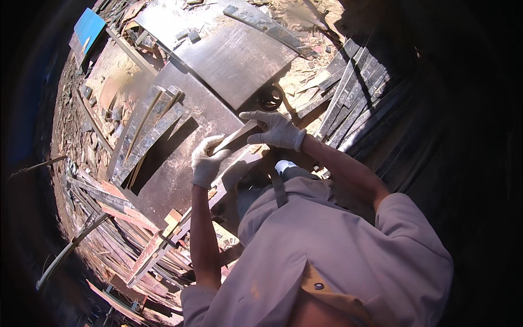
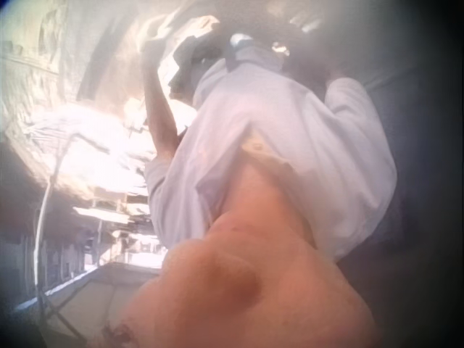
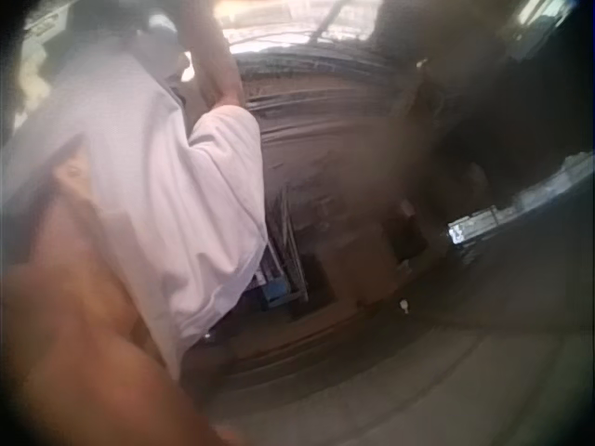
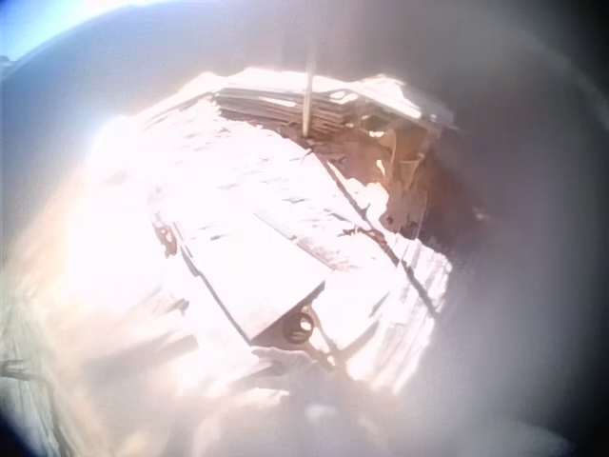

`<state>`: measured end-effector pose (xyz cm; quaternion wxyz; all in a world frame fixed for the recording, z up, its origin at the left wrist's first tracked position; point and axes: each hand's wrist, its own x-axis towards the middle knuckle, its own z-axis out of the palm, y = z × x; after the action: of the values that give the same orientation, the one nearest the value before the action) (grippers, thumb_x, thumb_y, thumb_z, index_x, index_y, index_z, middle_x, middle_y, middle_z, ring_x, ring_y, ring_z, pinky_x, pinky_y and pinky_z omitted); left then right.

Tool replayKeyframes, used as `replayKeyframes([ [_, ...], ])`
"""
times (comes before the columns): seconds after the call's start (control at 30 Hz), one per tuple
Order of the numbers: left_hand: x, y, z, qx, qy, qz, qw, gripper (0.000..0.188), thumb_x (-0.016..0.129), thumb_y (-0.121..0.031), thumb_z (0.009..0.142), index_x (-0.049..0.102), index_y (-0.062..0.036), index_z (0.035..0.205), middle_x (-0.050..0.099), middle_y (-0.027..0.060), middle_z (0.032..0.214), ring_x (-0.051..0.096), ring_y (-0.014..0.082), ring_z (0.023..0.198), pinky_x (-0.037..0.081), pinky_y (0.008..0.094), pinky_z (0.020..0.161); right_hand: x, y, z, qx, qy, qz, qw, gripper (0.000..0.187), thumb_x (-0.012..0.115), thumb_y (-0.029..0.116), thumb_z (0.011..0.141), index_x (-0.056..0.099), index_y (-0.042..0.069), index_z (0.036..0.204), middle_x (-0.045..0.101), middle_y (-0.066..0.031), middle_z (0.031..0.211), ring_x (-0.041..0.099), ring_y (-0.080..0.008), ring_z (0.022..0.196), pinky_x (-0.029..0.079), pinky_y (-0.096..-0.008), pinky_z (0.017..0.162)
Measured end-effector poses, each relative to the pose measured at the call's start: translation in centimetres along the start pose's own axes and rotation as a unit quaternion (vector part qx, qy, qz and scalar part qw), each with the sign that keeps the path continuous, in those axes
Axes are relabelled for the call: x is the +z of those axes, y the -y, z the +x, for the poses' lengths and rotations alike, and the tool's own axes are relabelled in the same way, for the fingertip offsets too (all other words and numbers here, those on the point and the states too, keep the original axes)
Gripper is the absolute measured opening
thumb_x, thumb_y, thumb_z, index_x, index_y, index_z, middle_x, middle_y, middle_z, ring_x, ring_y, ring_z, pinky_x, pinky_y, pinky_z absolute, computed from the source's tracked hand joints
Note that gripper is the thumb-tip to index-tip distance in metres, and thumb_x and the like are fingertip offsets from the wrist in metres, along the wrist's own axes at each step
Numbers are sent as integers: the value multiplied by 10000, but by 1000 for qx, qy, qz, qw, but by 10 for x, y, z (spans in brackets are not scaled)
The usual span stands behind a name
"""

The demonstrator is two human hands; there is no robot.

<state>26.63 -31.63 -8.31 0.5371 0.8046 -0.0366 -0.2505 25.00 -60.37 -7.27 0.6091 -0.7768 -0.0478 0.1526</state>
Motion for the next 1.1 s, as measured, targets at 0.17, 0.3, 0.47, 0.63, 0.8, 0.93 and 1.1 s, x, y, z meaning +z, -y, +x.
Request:
replayKeyframes([
  [0.17,-31,-1,11,-109,-30,-188,976,378,762,-71,934,701,16,1297,752,74,1172,704,135,1011,556,268,885,-7,21,39,233,-8,241,942,408,834,234,934,698,57,1276,740,-22,971,689,-82,806,600,-255,713],
  [0.3,-61,59,2,-153,-75,-200,965,292,729,37,917,752,25,1208,768,77,1099,709,138,944,567,280,860,-19,-8,72,270,-35,159,949,495,841,337,925,696,35,1289,741,-80,992,716,-128,872,615,-287,750],
  [0.47,-132,154,-66,-249,-238,-196,918,300,720,84,916,757,23,1207,773,80,1049,706,134,862,582,289,790,-161,-89,167,99,-229,-443,861,687,804,423,854,603,33,1383,702,-268,1174,654,-456,1134,539,-515,973],
  [0.63,-155,208,-99,-283,-293,-93,909,268,734,28,934,765,-2,1199,769,59,1033,699,128,853,581,279,787,-217,-133,226,254,-160,-584,755,1027,823,547,808,401,8,1574,611,-233,1421,608,-400,1290,411,-525,1146],
  [0.8,-108,154,-92,-301,-344,318,831,506,823,-135,862,682,-43,1339,687,186,1283,642,314,1198,512,447,1035,-202,-102,208,231,-42,-525,818,516,801,434,811,720,23,1113,736,-220,1124,712,-373,1046,567,-442,936],
  [0.93,-18,101,-88,-94,-310,319,891,917,930,-365,759,519,36,1473,567,265,1454,525,433,1355,425,501,1155,-200,-92,118,186,101,-590,779,390,777,313,860,698,43,1129,712,-204,1102,696,-384,1066,550,-490,924],
  [1.1,66,54,-54,-14,-101,344,933,1378,965,-562,566,290,70,1588,352,305,1612,328,471,1513,245,604,1251,-163,-121,67,-118,219,-646,721,458,736,267,848,636,69,1248,636,-170,1124,638,-338,1068,526,-468,876],
])
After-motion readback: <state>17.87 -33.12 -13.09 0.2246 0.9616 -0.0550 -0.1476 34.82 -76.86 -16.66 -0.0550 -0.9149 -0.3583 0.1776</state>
